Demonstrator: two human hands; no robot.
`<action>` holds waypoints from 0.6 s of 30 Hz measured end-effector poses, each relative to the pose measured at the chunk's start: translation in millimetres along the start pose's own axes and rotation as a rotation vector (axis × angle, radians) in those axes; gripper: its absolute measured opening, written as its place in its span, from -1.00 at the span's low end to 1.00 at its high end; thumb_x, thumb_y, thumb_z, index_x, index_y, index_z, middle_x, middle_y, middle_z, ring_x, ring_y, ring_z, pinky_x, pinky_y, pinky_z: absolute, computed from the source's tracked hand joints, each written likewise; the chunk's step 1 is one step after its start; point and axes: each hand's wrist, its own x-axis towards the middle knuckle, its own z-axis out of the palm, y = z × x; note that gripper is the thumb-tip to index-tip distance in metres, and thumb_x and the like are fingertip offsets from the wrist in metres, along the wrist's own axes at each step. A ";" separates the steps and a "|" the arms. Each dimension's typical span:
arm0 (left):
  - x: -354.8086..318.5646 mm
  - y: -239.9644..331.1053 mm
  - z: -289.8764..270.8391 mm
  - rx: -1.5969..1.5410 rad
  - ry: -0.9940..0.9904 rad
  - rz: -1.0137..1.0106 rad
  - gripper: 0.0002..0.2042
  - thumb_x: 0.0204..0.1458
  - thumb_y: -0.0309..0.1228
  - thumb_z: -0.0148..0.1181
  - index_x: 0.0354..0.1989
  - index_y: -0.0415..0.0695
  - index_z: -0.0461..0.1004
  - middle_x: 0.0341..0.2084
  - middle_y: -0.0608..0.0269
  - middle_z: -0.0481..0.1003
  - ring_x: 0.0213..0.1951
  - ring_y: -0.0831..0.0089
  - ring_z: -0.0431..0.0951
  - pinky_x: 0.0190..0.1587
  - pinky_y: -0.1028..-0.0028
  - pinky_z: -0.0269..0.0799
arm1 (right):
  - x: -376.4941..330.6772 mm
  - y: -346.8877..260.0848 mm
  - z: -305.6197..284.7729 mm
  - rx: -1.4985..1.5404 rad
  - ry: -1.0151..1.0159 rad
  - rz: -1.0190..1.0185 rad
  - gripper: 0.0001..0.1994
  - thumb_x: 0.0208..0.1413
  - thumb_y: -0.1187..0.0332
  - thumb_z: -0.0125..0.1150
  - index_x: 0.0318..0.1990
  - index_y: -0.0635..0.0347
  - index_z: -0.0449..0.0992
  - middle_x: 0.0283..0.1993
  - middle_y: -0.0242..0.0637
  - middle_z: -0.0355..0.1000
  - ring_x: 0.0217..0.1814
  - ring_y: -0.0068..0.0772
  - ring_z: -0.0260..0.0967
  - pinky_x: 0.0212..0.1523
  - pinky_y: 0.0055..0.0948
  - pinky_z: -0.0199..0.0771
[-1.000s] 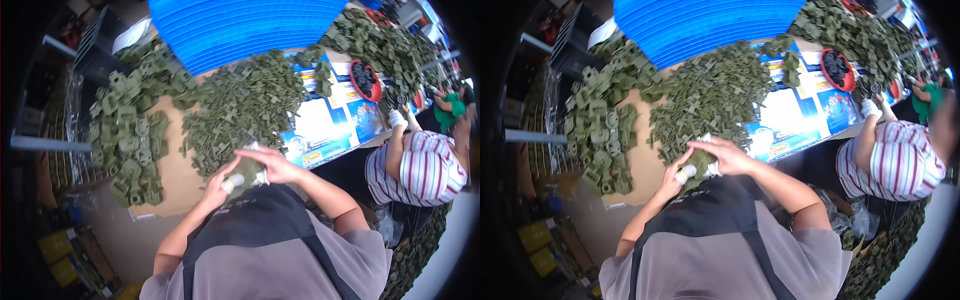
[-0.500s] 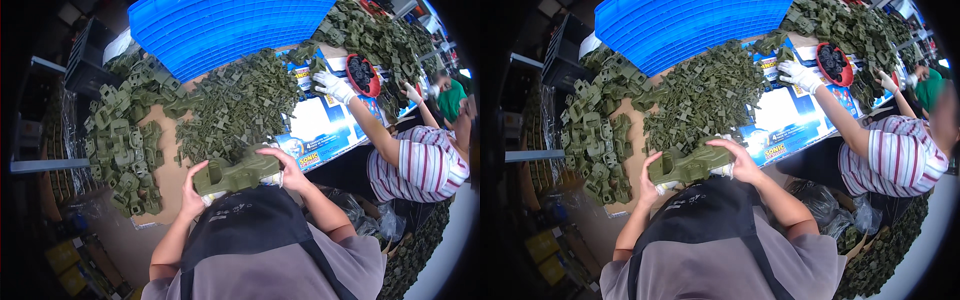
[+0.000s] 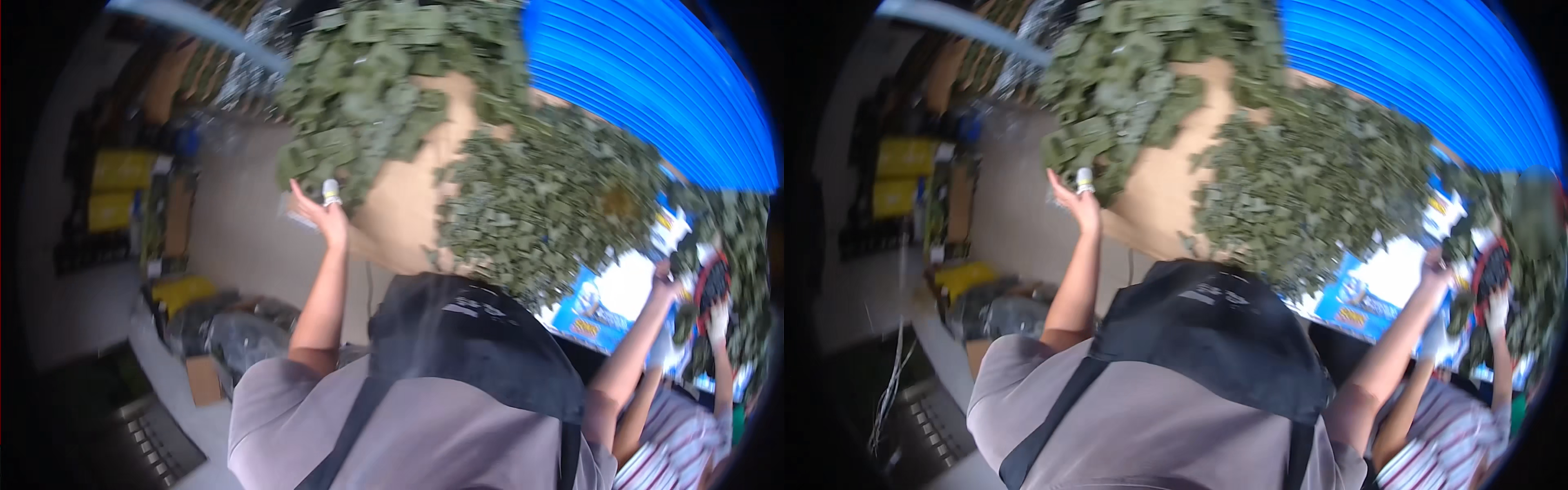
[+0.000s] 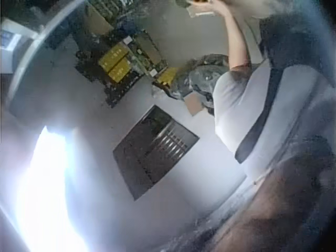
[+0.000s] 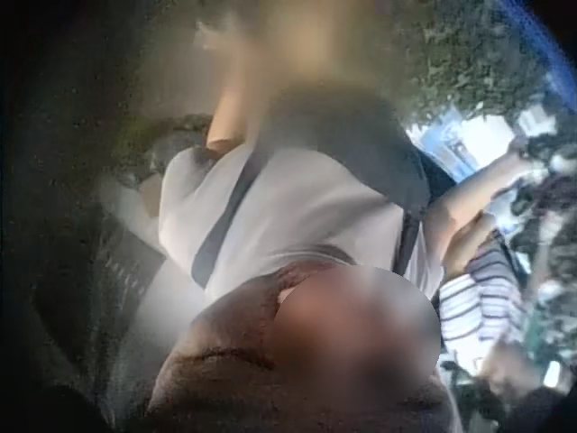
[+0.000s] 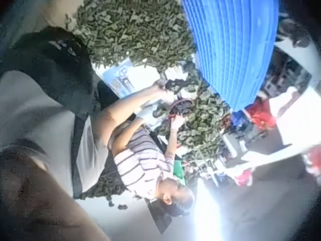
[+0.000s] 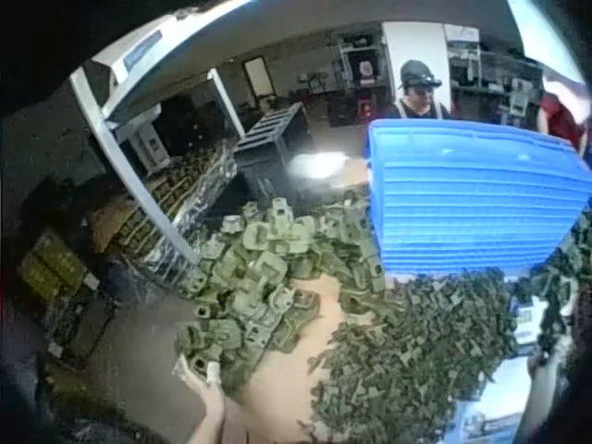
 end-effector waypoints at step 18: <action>175.3 -50.8 -40.3 0.580 -0.741 0.302 -0.59 -0.33 -0.44 0.21 -0.18 -0.05 0.38 -0.04 0.01 0.33 -0.02 0.01 0.34 -0.01 0.23 0.28 | -116.0 115.4 57.6 -1.102 -0.281 -0.378 -0.47 0.05 0.47 -0.19 0.25 -0.01 0.09 0.25 -0.22 0.07 0.16 -0.26 0.19 0.05 -0.23 0.36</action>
